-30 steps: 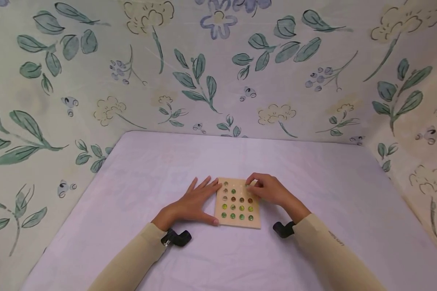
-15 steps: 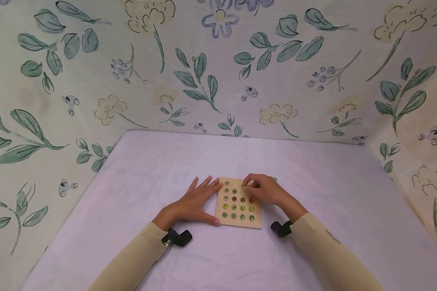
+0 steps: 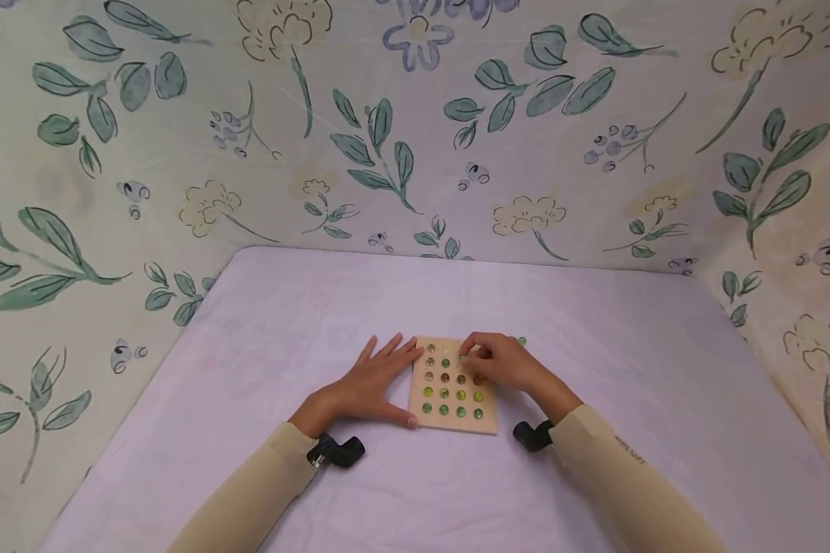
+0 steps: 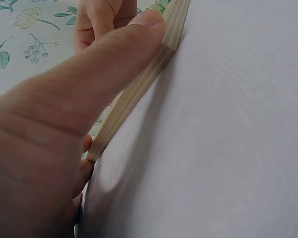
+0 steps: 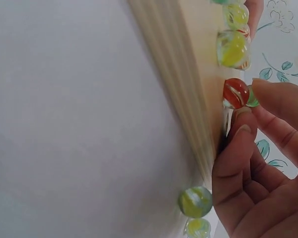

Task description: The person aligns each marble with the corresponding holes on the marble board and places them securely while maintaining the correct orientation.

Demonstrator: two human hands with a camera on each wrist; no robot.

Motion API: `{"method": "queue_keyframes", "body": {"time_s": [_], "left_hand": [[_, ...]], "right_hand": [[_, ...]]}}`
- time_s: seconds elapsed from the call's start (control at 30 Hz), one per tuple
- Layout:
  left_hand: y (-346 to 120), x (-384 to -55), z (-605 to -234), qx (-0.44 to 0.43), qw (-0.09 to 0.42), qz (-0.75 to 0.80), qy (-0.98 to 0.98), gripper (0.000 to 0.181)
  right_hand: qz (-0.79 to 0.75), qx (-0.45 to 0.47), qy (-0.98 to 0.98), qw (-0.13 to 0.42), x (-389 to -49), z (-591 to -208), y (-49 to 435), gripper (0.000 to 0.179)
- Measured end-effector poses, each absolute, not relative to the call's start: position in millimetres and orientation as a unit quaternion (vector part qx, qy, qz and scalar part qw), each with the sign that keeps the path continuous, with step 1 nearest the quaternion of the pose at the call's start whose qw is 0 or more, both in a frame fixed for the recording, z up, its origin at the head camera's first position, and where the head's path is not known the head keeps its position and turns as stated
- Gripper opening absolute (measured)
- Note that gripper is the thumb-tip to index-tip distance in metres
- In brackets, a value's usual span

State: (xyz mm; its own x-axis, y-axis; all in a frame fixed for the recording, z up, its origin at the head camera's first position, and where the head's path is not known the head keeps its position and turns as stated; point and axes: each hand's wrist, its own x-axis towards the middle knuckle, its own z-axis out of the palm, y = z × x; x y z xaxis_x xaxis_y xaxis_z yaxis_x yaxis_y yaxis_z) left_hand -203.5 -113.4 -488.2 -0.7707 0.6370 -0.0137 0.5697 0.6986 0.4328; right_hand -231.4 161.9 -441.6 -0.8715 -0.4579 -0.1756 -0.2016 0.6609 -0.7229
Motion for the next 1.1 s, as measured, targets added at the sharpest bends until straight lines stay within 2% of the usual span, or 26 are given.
{"method": "queue_keyframes", "body": {"time_s": [1.1], "left_hand": [[-112.2,-201.1,-485.6,0.325,0.087,0.213,0.917,0.116]], "right_hand": [[-0.354,-0.211,0.896,0.163,-230.7,-443.1,165.1,0.016]]}}
